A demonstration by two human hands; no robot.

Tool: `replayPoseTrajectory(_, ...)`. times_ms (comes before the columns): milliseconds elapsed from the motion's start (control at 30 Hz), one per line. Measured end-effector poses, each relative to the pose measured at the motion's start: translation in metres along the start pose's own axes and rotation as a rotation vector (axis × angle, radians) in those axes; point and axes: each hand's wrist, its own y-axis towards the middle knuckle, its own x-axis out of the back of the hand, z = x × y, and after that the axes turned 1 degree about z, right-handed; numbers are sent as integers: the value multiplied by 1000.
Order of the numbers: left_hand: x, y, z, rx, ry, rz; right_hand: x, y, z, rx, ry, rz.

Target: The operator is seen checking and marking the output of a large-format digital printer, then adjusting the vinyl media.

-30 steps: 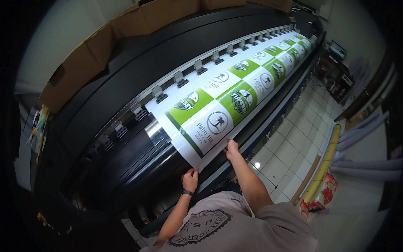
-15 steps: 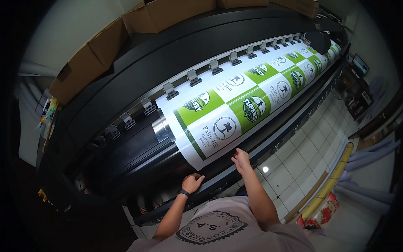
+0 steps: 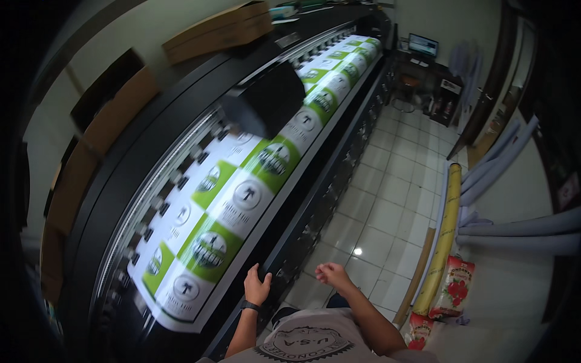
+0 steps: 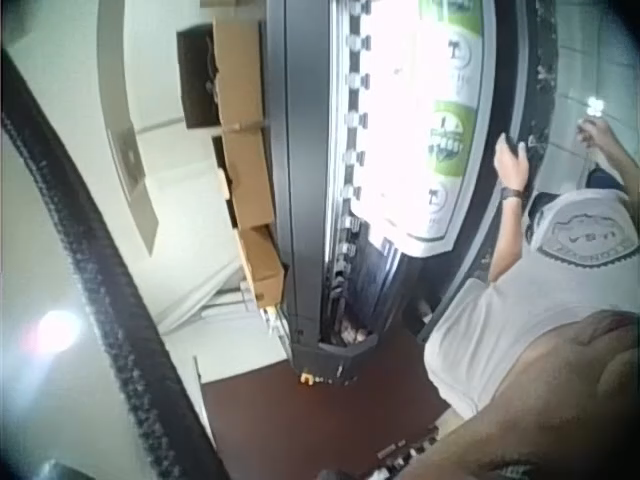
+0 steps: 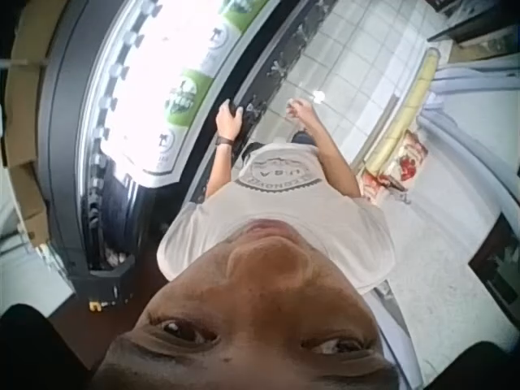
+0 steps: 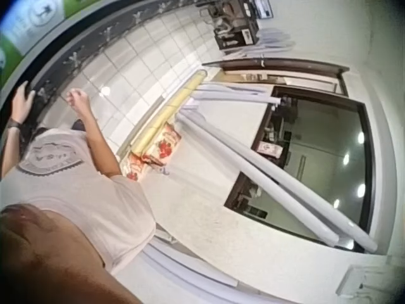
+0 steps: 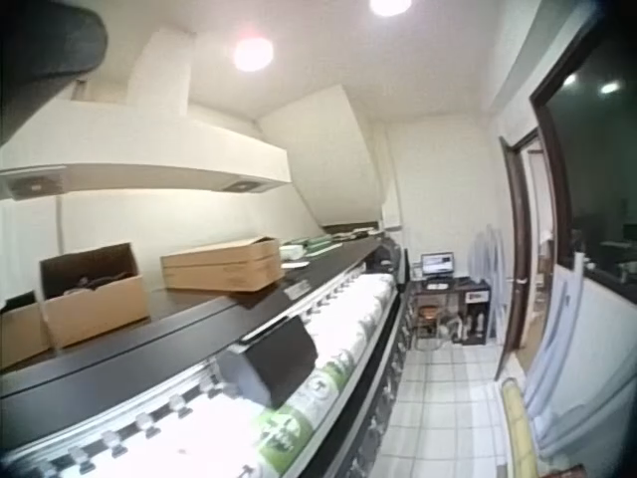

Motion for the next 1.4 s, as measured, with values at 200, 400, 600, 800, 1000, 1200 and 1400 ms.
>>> replayPoseTrajectory(200, -90, 123, -125, -196, -74, 52, 187, 11, 87, -13, 24, -326)
replayPoseTrajectory(400, -178, 251, -219, -161, -58, -36, 306, 110, 157, 80, 176, -455)
replayPoseTrajectory(600, -277, 428, -342, -236, -220, -49, 390, 224, 236, -65, 217, -458)
replayPoseTrajectory(800, -394, 607, -493, -396, -240, 99, 494, 278, 338, -10, 274, -544)
replayPoseTrajectory(1000, -504, 760, -605, -373, -124, 106, 640, 359, 401, 91, 440, -838)
replayPoseTrajectory(1200, -572, 856, -672, -128, -66, -74, 806, 482, 510, 83, 485, -844)
replayPoseTrajectory(1400, -596, 903, -722, 199, 48, -175, 912, 643, 711, 51, 151, -610)
